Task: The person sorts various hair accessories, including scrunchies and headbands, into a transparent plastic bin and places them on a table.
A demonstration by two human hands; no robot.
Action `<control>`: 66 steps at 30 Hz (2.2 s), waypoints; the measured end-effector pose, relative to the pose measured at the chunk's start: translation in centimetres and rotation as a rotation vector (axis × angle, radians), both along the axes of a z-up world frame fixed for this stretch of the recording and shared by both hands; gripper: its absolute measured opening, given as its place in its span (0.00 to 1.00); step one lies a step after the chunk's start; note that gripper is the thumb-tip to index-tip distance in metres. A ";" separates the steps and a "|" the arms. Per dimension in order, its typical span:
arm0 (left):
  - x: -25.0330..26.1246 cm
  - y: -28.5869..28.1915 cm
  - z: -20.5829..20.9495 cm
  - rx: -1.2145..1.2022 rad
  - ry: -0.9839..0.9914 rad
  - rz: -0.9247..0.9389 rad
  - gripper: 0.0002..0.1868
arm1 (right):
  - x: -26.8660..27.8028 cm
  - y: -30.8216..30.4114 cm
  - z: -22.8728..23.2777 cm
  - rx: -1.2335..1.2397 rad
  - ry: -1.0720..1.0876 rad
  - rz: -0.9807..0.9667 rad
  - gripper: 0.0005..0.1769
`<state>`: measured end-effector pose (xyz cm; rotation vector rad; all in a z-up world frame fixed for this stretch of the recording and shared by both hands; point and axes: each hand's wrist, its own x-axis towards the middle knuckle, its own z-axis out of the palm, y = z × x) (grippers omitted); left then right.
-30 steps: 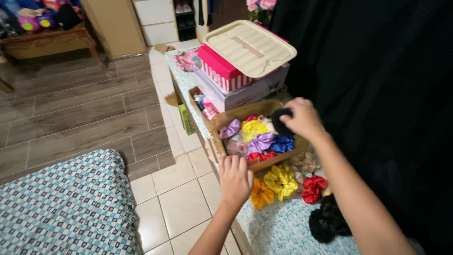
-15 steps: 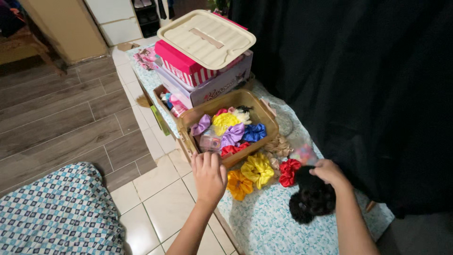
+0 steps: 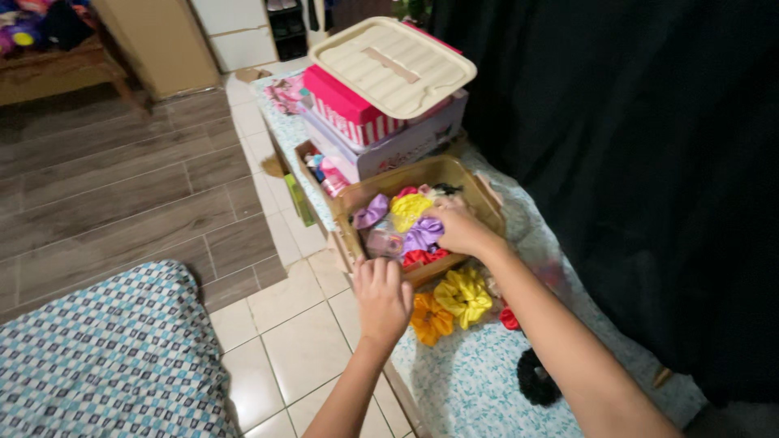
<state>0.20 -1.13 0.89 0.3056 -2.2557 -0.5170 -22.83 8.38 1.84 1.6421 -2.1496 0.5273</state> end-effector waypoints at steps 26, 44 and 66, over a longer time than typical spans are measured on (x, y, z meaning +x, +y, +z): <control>0.1 -0.1 -0.1 -0.032 -0.027 -0.002 0.11 | 0.3 -12.2 -3.3 0.269 -0.498 -0.290 0.18; 0.0 0.0 -0.3 -0.029 -0.008 -0.015 0.14 | -0.2 18.8 2.5 -0.285 -0.871 -0.451 0.06; -4.1 -6.1 0.9 0.305 0.095 0.086 0.20 | 6.6 8.3 9.0 0.127 -0.631 -0.511 0.16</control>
